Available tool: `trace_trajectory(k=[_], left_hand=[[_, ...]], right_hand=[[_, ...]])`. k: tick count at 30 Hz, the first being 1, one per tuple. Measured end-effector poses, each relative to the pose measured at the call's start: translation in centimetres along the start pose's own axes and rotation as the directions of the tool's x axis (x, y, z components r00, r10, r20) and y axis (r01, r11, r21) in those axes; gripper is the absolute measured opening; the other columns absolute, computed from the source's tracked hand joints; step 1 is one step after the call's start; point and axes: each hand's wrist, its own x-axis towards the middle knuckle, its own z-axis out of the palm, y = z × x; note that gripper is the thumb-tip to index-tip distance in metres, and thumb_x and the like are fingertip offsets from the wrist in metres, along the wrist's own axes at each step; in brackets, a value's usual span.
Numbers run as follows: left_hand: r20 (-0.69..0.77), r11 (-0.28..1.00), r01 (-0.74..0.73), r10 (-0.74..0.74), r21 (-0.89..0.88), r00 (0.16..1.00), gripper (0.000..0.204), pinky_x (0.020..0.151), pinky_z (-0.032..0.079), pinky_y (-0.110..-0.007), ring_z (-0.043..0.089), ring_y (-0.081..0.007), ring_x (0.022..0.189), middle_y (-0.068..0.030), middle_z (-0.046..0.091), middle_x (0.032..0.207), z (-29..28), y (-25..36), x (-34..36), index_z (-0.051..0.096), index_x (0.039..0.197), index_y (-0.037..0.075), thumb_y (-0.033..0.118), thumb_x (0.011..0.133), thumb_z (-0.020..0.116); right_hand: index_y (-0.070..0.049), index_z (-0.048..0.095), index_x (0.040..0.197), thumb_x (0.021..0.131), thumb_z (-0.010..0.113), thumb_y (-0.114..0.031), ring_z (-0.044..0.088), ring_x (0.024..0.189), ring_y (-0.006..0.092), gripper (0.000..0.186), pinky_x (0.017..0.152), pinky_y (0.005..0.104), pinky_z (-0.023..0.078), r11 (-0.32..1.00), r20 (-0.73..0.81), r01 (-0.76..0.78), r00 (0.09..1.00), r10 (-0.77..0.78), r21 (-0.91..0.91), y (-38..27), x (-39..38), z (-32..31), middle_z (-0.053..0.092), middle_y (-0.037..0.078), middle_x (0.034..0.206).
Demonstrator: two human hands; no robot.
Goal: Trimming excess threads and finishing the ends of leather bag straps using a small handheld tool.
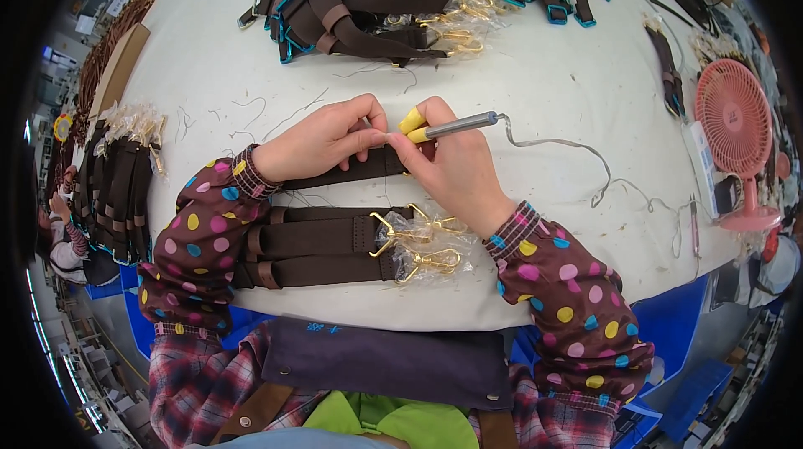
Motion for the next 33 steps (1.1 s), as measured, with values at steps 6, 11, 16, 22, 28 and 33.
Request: trace_trajectory(k=[6, 11, 16, 22, 28, 33], left_hand=[[-0.037, 0.999, 0.033, -0.034, -0.018, 0.999, 0.014, 0.055, 0.050, -0.024, 0.058, -0.0109, 0.070, -0.0046, 0.058, 0.082, -0.2, 0.6, -0.2, 0.050, 0.097, 0.004, 0.018, 0.096, 0.054], [-0.110, 0.931, -0.210, 0.252, 0.297, 0.961, 0.019, 0.060, 0.047, -0.028, 0.056, -0.0127, 0.068, -0.0059, 0.057, 0.084, 0.3, -0.1, -0.8, 0.053, 0.097, 0.004, 0.015, 0.088, 0.065], [-0.083, 0.885, -0.232, 0.287, 0.403, 0.954, 0.016, 0.062, 0.046, -0.030, 0.055, -0.0174, 0.066, -0.0086, 0.056, 0.085, 0.5, -0.6, -0.8, 0.057, 0.092, 0.003, 0.011, 0.083, 0.068], [-0.160, 0.949, -0.179, 0.224, 0.258, 0.961, 0.013, 0.063, 0.047, -0.031, 0.058, -0.0187, 0.068, -0.0090, 0.058, 0.080, 0.4, -0.4, -0.5, 0.054, 0.090, 0.003, 0.014, 0.089, 0.062], [-0.181, 0.963, -0.183, 0.219, 0.199, 0.959, 0.013, 0.048, 0.042, -0.023, 0.050, -0.0071, 0.053, -0.0010, 0.055, 0.066, 0.4, -0.6, -0.2, 0.052, 0.093, 0.005, 0.017, 0.094, 0.058], [-0.177, 0.968, -0.164, 0.198, 0.188, 0.964, 0.013, 0.047, 0.042, -0.022, 0.050, -0.0061, 0.053, -0.0003, 0.055, 0.066, 0.5, -0.4, -0.3, 0.052, 0.094, 0.005, 0.018, 0.094, 0.057]], right_hand=[[-0.002, 0.051, 0.090, 0.087, 0.068, -0.014, 0.055, 0.054, 0.0092, 0.021, 0.049, 0.0237, 0.043, 1.000, -0.001, 0.001, 1.000, -0.001, -0.004, -0.1, 0.0, 0.0, 0.058, 0.004, 0.068], [-0.001, 0.050, 0.090, 0.087, 0.066, -0.009, 0.058, 0.057, 0.0061, 0.018, 0.050, 0.0211, 0.045, 0.987, -0.093, 0.015, 0.996, 0.000, 0.160, -0.3, -0.1, -0.3, 0.060, 0.004, 0.068], [-0.001, 0.049, 0.089, 0.087, 0.066, -0.009, 0.060, 0.058, 0.0063, 0.018, 0.050, 0.0215, 0.046, 0.993, -0.063, 0.000, 0.998, 0.008, 0.121, -0.3, -0.1, -0.4, 0.060, 0.004, 0.068], [-0.002, 0.049, 0.090, 0.087, 0.066, -0.009, 0.059, 0.056, 0.0073, 0.018, 0.050, 0.0218, 0.045, 0.994, -0.056, 0.000, 0.998, 0.006, 0.105, -0.2, -0.1, -0.3, 0.060, 0.004, 0.066], [-0.002, 0.049, 0.089, 0.088, 0.065, -0.009, 0.059, 0.055, 0.0071, 0.018, 0.049, 0.0214, 0.044, 0.997, -0.033, -0.004, 0.999, 0.006, 0.083, -0.3, 0.2, -0.3, 0.060, 0.003, 0.065], [-0.002, 0.049, 0.090, 0.088, 0.065, -0.010, 0.059, 0.054, 0.0073, 0.018, 0.048, 0.0215, 0.043, 0.998, -0.026, -0.007, 1.000, 0.009, 0.057, -0.5, 0.1, -0.4, 0.060, 0.003, 0.064]])
